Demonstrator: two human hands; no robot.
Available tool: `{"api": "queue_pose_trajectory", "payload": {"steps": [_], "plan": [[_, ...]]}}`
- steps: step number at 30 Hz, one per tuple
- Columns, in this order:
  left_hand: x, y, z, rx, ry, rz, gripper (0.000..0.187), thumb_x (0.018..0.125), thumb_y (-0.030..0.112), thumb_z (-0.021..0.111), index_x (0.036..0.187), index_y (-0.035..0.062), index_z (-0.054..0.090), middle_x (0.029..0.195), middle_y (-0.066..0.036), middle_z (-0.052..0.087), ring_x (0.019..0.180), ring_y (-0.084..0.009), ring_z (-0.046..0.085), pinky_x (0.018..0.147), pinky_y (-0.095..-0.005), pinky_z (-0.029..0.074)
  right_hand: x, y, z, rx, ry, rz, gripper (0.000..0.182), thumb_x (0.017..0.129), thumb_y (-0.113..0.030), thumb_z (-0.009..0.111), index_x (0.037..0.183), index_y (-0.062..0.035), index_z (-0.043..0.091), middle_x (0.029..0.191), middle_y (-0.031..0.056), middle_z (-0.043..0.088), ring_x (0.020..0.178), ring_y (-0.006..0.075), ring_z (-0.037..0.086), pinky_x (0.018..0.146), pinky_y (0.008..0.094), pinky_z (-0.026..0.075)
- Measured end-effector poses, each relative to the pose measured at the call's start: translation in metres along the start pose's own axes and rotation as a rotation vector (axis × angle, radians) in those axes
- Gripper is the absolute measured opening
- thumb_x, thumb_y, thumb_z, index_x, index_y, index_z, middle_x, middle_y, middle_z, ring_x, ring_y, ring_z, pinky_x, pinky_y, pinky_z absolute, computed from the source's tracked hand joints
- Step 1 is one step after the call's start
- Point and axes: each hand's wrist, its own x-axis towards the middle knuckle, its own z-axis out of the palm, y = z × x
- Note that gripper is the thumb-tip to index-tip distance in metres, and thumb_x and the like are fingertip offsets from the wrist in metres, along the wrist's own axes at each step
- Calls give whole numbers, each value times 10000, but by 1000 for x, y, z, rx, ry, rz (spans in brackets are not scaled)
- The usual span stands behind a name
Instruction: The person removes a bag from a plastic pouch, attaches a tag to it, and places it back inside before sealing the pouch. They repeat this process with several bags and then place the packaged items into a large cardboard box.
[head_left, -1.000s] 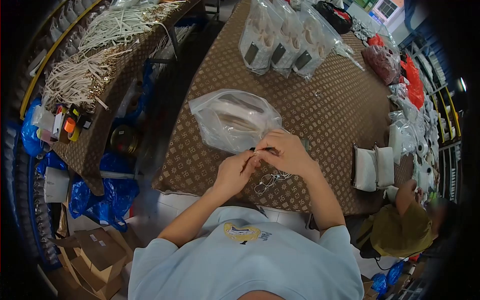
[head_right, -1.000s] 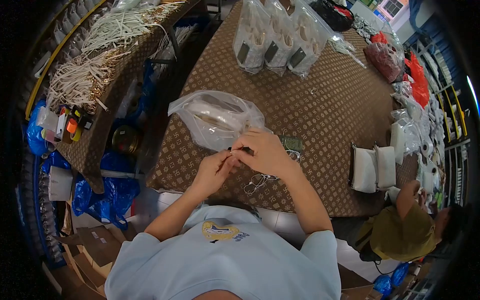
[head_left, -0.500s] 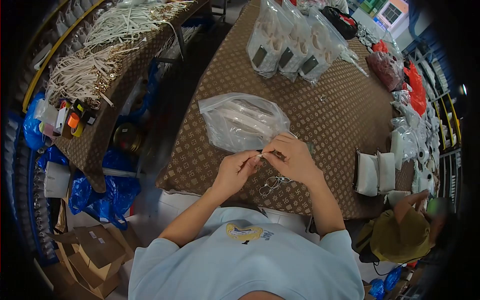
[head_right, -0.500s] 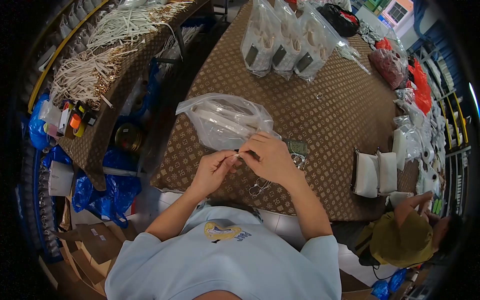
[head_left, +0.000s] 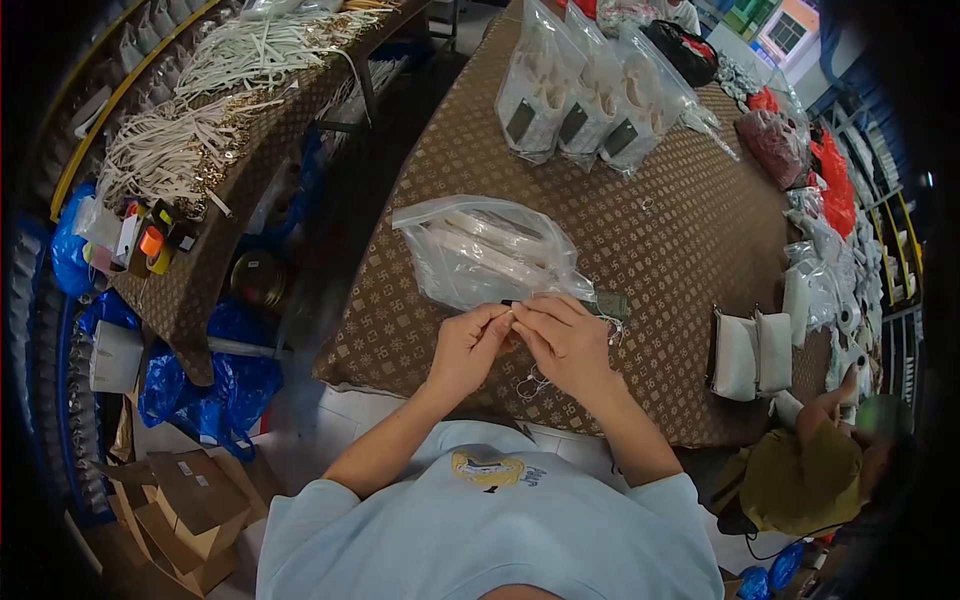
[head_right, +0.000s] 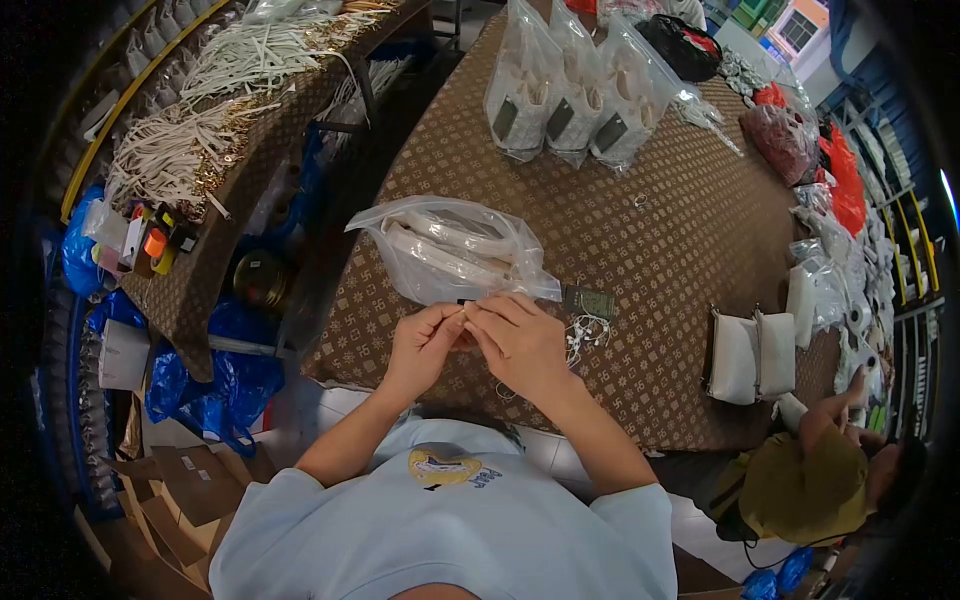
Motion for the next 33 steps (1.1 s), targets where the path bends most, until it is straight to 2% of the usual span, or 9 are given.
{"api": "queue_pose_trajectory", "payload": {"steps": [6,9,11,12,14,17,20,27,33], "plan": [[0,-4,-6,83,-26,46,197,922,154,543,1015,2,628,691,-75,633,607,-97,601,570,-237,485,-4,5,-12,31,-119,-21,272,724,-57,693,995,-56,667,979,72,630,894,261,604,719,336,516],[5,19,-16,361,-75,84,203,894,177,576,1021,31,636,661,-83,629,573,-161,624,539,-270,486,8,6,-23,-81,-159,76,350,704,-70,701,1049,-70,641,985,50,600,906,242,580,708,342,507],[9,44,-23,915,73,210,226,856,212,607,1035,80,644,646,-84,628,581,-245,632,512,-325,482,16,11,-25,-258,-272,145,414,700,-93,712,1100,-87,602,1003,56,584,927,244,565,716,347,496],[14,46,-28,917,68,213,226,856,212,607,1035,80,644,646,-84,628,581,-245,632,512,-325,482,15,20,-22,-258,-267,148,414,700,-93,712,1100,-87,602,1003,56,584,927,244,565,716,347,496],[23,50,-37,1175,-42,131,224,829,225,618,1026,122,646,652,-76,637,606,-285,629,510,-371,478,11,41,-11,-259,-265,-80,458,703,-123,722,1127,-99,551,995,65,589,939,264,570,707,353,492],[31,47,-46,1120,-18,379,166,810,232,627,942,137,665,664,-78,640,605,-282,627,519,-379,478,14,26,-18,-165,-284,124,472,690,-130,741,1115,-122,536,1007,52,587,932,266,579,714,348,492],[36,38,-52,1069,-10,416,107,803,221,628,846,134,674,666,-81,640,611,-282,625,527,-383,480,-8,27,-16,-108,-158,271,476,679,-120,749,1097,-119,522,1005,68,588,895,269,596,714,362,493],[38,43,-42,964,-41,364,85,796,203,631,801,131,678,669,-92,637,622,-279,634,538,-373,491,-28,35,16,-259,-46,246,342,719,-89,702,1017,-91,535,994,84,594,903,292,596,678,378,503],[42,42,-46,974,-39,367,80,793,194,626,805,134,678,677,-90,638,629,-281,633,547,-377,493,-24,34,-5,-166,-182,149,210,744,-54,688,909,-56,557,817,65,610,695,224,628,568,316,504]]}}
